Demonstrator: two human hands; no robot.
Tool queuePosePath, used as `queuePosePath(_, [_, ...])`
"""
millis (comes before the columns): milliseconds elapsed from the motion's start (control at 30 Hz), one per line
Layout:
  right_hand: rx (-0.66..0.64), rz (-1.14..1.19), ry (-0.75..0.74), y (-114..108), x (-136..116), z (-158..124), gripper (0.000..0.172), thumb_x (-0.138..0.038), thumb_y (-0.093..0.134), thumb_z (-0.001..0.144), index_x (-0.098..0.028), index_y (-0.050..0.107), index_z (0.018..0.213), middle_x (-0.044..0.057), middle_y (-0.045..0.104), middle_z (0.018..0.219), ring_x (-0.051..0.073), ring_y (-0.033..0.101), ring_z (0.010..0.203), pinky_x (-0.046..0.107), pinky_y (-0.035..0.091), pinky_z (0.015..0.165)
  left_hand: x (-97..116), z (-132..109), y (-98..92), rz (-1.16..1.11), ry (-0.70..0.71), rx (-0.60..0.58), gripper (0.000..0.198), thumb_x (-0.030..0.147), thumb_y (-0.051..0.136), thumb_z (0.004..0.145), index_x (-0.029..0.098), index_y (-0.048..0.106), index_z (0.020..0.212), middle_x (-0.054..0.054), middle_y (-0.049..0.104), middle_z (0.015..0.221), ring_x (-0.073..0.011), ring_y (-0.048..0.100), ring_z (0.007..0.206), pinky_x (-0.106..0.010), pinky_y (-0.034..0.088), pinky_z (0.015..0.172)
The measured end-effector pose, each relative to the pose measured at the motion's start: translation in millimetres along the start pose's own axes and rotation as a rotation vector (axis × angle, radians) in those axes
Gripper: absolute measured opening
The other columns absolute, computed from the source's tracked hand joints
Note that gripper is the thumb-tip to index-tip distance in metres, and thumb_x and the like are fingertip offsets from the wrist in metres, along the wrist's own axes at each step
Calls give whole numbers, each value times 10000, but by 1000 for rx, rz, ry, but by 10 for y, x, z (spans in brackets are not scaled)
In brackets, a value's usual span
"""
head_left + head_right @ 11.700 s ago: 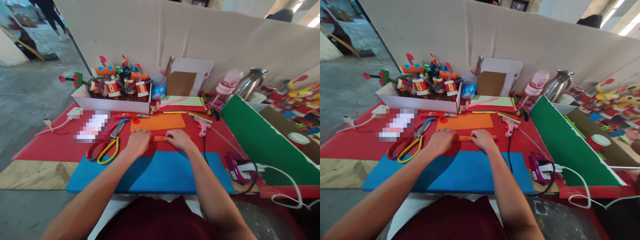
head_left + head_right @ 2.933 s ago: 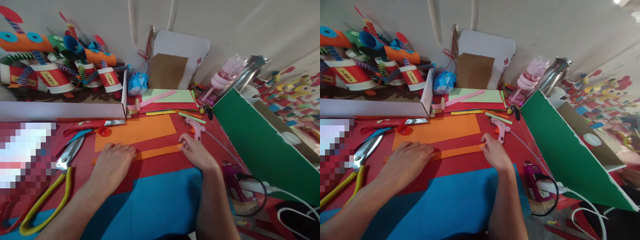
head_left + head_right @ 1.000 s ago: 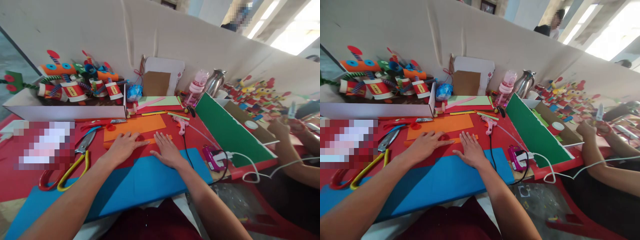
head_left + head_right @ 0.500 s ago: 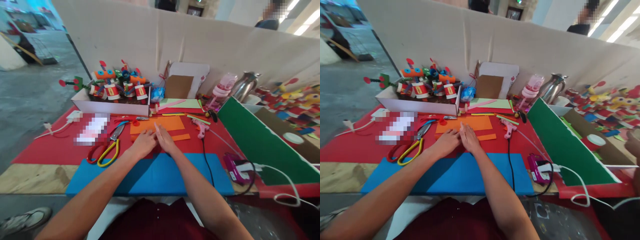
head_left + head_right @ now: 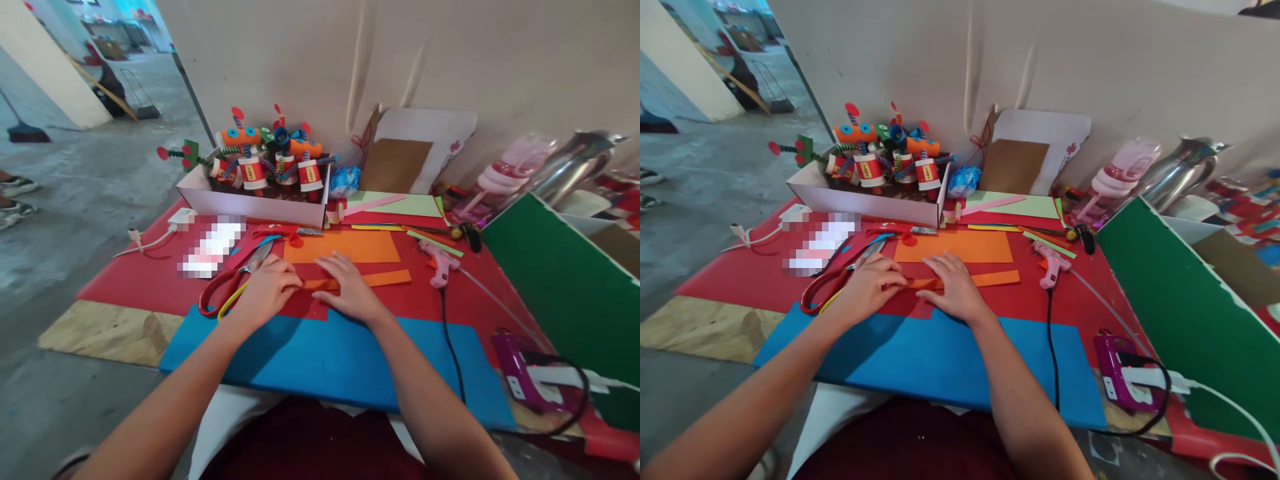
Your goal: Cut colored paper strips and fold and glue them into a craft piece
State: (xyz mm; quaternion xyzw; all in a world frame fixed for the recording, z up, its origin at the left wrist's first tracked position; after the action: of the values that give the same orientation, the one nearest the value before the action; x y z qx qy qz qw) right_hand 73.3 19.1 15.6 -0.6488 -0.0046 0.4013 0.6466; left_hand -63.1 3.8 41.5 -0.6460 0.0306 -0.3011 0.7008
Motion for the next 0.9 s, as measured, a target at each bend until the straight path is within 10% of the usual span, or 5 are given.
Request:
queuePosePath(167, [-75,-12,-94,-59,-83,-59,123,-282,603,861,-180,663,896,71,675,915,200,579,912,336,402,816,39,-131,55,47,25,27,236,240,489,900,252,725,891,-39,678,884,-210,524,934,-411,364,886])
queuePosePath(900, [-207,-47,179,-42,81,66,154,-247,491,917,-194,580,804,33,667,835,163,586,772,262,337,649,-197,-40,124,70,-239,-56,281,329,448,909,184,615,736,-48,637,799,-210,534,842,-376,392,759])
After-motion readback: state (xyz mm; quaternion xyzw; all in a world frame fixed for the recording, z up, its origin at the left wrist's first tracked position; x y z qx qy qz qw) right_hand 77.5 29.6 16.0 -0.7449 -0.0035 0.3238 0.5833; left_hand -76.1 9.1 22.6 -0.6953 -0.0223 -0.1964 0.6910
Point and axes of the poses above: each hand's wrist, its own z-axis towards the middle knuckle, its own y-axis out of the palm, x = y × z, the point moved 8 cm from there along z, towards the middle knuckle
